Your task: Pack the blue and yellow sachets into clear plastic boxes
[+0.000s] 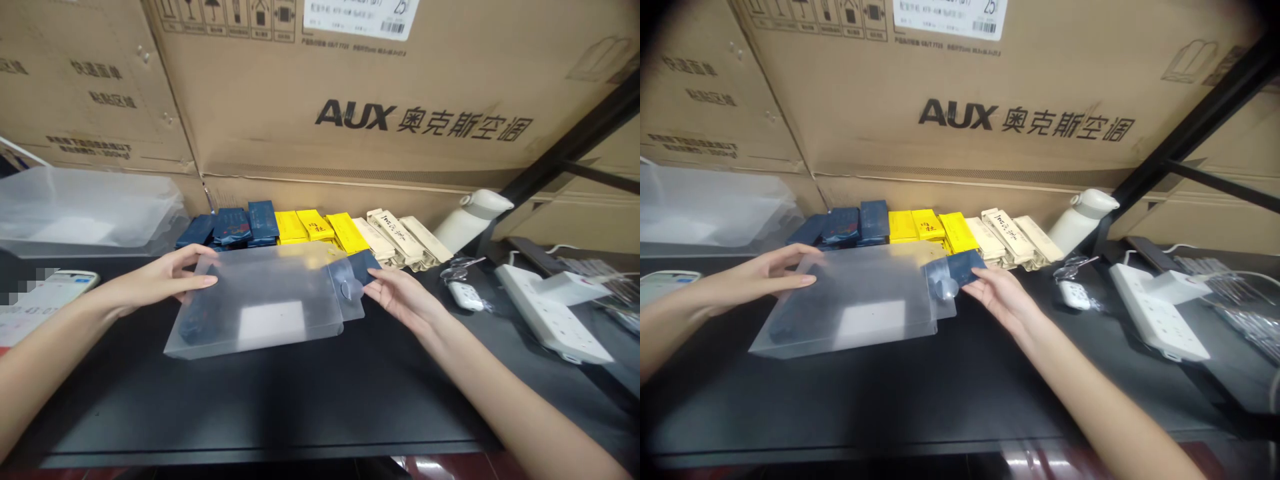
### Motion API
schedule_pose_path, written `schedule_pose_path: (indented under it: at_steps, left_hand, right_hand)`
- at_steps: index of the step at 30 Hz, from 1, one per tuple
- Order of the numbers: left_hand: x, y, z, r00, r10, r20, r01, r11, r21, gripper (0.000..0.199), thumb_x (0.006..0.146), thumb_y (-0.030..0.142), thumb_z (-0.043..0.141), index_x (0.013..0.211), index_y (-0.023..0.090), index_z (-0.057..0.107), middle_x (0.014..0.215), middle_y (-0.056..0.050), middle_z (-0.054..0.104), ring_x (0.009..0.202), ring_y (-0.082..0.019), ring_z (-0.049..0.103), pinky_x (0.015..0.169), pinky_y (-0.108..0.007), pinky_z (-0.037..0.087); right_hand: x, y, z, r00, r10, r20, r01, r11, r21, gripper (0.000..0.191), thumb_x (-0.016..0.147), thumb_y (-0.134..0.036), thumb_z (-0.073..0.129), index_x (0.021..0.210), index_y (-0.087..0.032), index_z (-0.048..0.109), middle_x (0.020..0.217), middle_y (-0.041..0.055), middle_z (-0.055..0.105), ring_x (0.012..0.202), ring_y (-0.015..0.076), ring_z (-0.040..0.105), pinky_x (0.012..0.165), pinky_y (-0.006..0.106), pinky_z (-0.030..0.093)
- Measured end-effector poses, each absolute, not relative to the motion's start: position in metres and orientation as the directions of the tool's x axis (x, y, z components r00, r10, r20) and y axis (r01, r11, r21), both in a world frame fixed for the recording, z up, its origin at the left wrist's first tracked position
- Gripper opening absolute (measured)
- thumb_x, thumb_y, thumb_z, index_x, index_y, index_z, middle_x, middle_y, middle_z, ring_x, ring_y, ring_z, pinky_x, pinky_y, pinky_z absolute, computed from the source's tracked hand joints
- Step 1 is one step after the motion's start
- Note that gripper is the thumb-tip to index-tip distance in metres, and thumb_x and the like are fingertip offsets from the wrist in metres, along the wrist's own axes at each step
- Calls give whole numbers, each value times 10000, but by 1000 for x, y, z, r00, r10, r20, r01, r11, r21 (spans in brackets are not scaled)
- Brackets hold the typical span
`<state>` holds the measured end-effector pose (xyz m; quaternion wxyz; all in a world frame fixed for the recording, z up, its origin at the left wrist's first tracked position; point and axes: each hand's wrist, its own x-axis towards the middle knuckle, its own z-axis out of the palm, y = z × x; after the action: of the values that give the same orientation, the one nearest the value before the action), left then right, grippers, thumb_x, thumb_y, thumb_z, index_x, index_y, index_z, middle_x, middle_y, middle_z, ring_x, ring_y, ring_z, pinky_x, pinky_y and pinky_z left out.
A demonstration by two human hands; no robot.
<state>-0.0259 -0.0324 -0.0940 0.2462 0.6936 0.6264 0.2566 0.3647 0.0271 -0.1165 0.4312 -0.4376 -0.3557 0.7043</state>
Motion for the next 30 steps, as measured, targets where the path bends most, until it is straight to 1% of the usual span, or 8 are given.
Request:
schedule_pose_path:
  at_steps: [5,8,11,18,20,24,27,30]
  left_hand:
    - [-29,-34,-93,136,963,-234,583,114,804,440,802,457,664,1165,240,543,1302,-80,579,774,-160,616,615,-265,516]
    - [-27,-37,-90,151,945,-289,581,152,800,494,777,451,700,1183,245,506,1227,-60,582,658,-109,559,578,-243,477]
    - [-24,-39,-88,150,934,-324,572,186,799,523,774,456,707,1203,250,489,1139,-36,587,583,-84,504,553,-240,452]
    - [-25,-39,-86,138,930,-340,566,208,798,501,787,459,700,1198,253,502,1085,-19,572,595,-91,498,572,-245,444]
    - [-25,-40,-85,140,931,-337,563,206,800,487,789,457,700,1188,256,505,1151,-22,555,620,-91,506,566,-236,439]
    - [-23,-41,-84,131,928,-349,564,219,796,478,804,464,685,1190,253,499,1047,-1,564,625,-94,508,557,-225,437]
    - [-23,-40,-87,139,934,-328,556,200,806,467,797,471,687,1174,257,511,1055,-7,575,621,-97,519,546,-229,450]
    - [-23,-37,-91,155,944,-291,555,161,816,478,754,482,719,1139,261,542,1146,-32,582,617,-102,538,543,-248,480]
  right_hand:
    - [362,23,-111,-248,873,-420,-288,-480,-829,210,744,-27,630,911,-150,666,808,37,723,645,101,705,643,165,618]
    - [359,14,-112,-270,938,-218,-117,-256,-959,389,742,-105,712,1094,-233,605,612,-74,609,494,87,627,572,239,633]
    - [358,9,-114,-341,938,-66,94,-36,-995,235,768,-266,746,954,-216,611,510,-103,500,454,90,591,512,258,620]
    - [382,20,-98,-706,600,-376,336,-184,-924,433,762,-337,761,1128,-158,615,884,52,732,941,215,729,726,258,598]
    - [385,21,-96,-722,586,-367,342,-159,-926,446,744,-322,779,1123,-159,610,861,49,739,910,197,731,736,260,581]
    - [376,14,-106,-665,722,-189,425,158,-891,359,854,-425,650,638,-154,553,515,-44,558,432,60,507,439,183,384]
    - [365,5,-116,-658,752,39,440,426,-790,515,890,-411,608,485,-163,408,446,-87,307,415,36,258,410,208,198]
    - [359,0,-118,-646,728,229,384,569,-727,435,930,-366,563,550,-155,569,477,-62,397,452,60,335,446,216,278]
